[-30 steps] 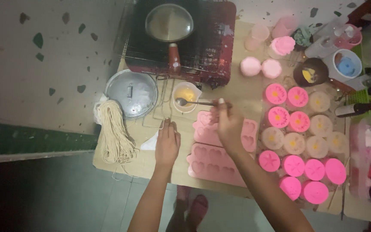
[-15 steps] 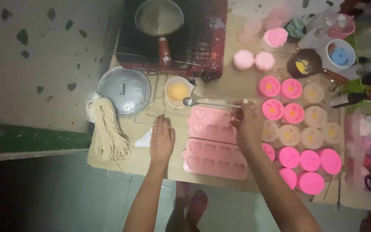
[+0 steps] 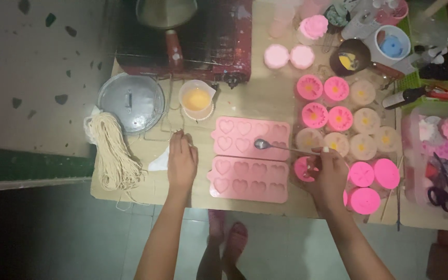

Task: The recorder uses a spoon to carefully pour melted yellow wax from a cup into heart-shaped silicone molds and wipes away excess wax.

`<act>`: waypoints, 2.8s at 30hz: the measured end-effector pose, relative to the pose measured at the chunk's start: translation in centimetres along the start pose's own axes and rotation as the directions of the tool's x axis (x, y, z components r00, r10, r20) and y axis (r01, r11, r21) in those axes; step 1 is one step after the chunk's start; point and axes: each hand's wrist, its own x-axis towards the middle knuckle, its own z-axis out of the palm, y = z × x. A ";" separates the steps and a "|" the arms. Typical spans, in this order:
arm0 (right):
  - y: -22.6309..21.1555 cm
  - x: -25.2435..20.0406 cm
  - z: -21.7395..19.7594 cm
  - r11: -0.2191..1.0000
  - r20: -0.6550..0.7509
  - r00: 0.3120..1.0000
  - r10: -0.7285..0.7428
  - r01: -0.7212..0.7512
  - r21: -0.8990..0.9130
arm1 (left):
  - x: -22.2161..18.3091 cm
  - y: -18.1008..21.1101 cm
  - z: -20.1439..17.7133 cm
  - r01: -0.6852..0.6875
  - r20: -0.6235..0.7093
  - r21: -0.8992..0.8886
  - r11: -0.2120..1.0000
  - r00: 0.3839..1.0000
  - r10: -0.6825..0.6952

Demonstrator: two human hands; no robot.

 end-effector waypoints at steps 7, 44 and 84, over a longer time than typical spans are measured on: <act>0.6 -2.0 -0.7 1.000 -0.021 0.999 0.029 -0.029 -0.008 | 0.2 0.9 -0.7 0.032 0.016 -0.043 0.999 0.999 -0.031; -0.6 4.4 20.4 0.788 0.577 0.676 -0.458 0.609 -0.089 | 0.4 -0.4 -0.2 0.105 0.070 -0.035 0.994 0.992 -0.102; 1.3 2.0 -5.1 0.983 0.023 0.986 -0.163 0.161 0.086 | 0.1 0.8 -0.8 -0.005 0.024 -0.015 1.000 1.000 0.006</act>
